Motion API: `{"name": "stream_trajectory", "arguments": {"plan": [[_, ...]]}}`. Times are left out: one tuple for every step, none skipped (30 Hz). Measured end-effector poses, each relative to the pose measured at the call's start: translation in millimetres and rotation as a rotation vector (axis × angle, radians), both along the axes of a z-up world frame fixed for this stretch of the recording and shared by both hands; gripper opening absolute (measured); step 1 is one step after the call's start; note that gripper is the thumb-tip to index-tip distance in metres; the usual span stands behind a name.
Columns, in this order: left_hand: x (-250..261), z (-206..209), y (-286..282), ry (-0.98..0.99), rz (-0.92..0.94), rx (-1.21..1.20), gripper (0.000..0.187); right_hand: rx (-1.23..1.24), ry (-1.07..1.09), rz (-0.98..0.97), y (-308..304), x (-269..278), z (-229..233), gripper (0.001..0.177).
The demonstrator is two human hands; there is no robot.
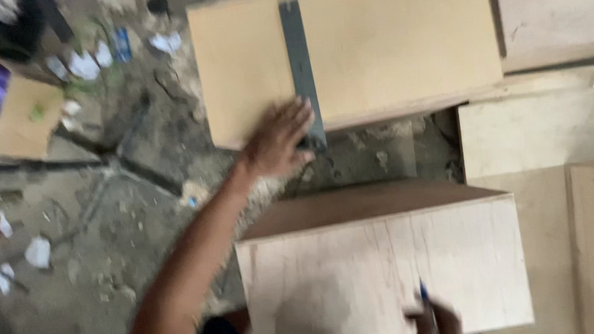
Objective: The person marks lines on wooden boards using a square and a pen, moving between different boards and aligning the square before drawing.
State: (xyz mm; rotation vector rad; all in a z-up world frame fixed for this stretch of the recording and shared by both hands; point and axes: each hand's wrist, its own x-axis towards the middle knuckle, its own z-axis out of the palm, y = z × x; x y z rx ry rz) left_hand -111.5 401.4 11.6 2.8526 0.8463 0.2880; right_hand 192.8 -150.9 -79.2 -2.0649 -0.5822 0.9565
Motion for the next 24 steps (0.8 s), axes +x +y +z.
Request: {"name": "stream_trajectory", "arguments": {"plan": [[-4.7, -0.7, 8.0, 0.009, -0.014, -0.085, 0.076, 0.048, -0.07, 0.056, 46.2, -22.9, 81.5, 0.029], [-9.6, 4.6, 9.1, 0.013, -0.001, -0.101, 0.076, 0.105, -0.135, 0.115, 129.1, -17.0, 94.7, 0.027], [-15.5, 11.2, 11.9, 0.012, -0.013, -0.131, 0.057, 0.165, -0.197, 0.176, 199.5, -30.9, 126.9, 0.026], [-18.0, 20.3, 29.2, 0.01, -0.039, -0.139, 0.043, 0.246, -0.265, 0.22, 260.4, -62.4, 168.7, 0.025], [-19.2, 21.7, 37.6, 0.011, -0.04, -0.133, 0.043, 0.252, -0.265, 0.219, 289.7, -67.8, 168.7, 0.025], [-20.8, 21.9, 45.9, 0.041, -0.064, -0.123, 0.047, 0.319, -0.302, 0.308, 318.7, -74.1, 169.0, 0.025], [-23.4, 21.7, 54.3, 0.071, -0.088, -0.113, 0.051, 0.387, -0.339, 0.397, 347.8, -81.4, 169.0, 0.025], [-21.9, 17.5, 61.5, 0.069, -0.091, -0.119, 0.051, 0.38, -0.34, 0.396, 373.3, -97.5, 161.8, 0.025], [-21.1, 13.1, 69.0, 0.053, -0.132, -0.11, 0.056, 0.338, -0.064, 0.174, 399.4, -114.0, 154.1, 0.024], [-17.3, 8.0, 79.8, 0.032, -0.176, -0.099, 0.061, 0.294, 0.201, -0.053, 427.9, -128.7, 146.2, 0.027], [-17.6, 11.0, 83.3, 0.024, -0.182, -0.102, 0.061, 0.291, 0.193, -0.058, 436.7, -139.8, 130.5, 0.027], [-19.1, 14.6, 87.0, -0.011, -0.197, -0.095, 0.069, 0.315, 0.248, -0.158, 447.4, -149.8, 115.2, 0.029], [-20.1, 18.2, 90.2, -0.047, -0.212, -0.087, 0.077, 0.338, 0.302, -0.259, 457.5, -159.2, 99.9, 0.034], [-23.1, 17.3, 91.1, -0.048, -0.215, -0.087, 0.077, 0.339, 0.3, -0.262, 462.7, -167.3, 95.2, 0.034], [-24.7, 16.1, 90.8, -0.018, -0.203, -0.096, 0.079, 0.261, 0.362, -0.345, 466.6, -173.9, 90.2, 0.037], [-23.1, 14.0, 89.4, 0.008, -0.205, -0.109, 0.08, 0.181, 0.416, -0.442, 467.4, -179.5, 86.0, 0.04], [-20.8, 10.9, 97.0, 0.002, -0.223, -0.114, 0.08, 0.181, 0.407, -0.46, 476.7, -181.4, 84.3, 0.04], [-23.4, 10.0, 94.6, -0.009, -0.218, -0.126, 0.079, 0.161, 0.348, -0.438, 478.5, -185.1, 86.4, 0.033], [-26.7, 10.0, 91.3, -0.019, -0.213, -0.138, 0.078, 0.142, 0.29, -0.414, 479.4, -189.5, 89.2, 0.027], [-29.5, 8.6, 90.4, -0.017, -0.212, -0.141, 0.078, 0.138, 0.292, -0.414, 480.5, -192.8, 92.5, 0.027], [-31.5, 8.0, 89.0, -0.023, -0.205, -0.158, 0.078, 0.109, 0.296, -0.436, 481.1, -195.4, 96.6, 0.023], [-29.7, 7.3, 90.9, -0.033, -0.202, -0.169, 0.079, 0.088, 0.297, -0.461, 484.6, -194.7, 100.2, 0.02], [-28.2, 7.6, 96.5, -0.035, -0.206, -0.165, 0.079, 0.093, 0.296, -0.463, 488.6, -194.2, 94.9, 0.02], [-28.9, 8.4, 94.5, -0.022, -0.208, -0.135, 0.079, 0.126, 0.274, -0.471, 485.4, -195.1, 91.7, 0.02]]}}
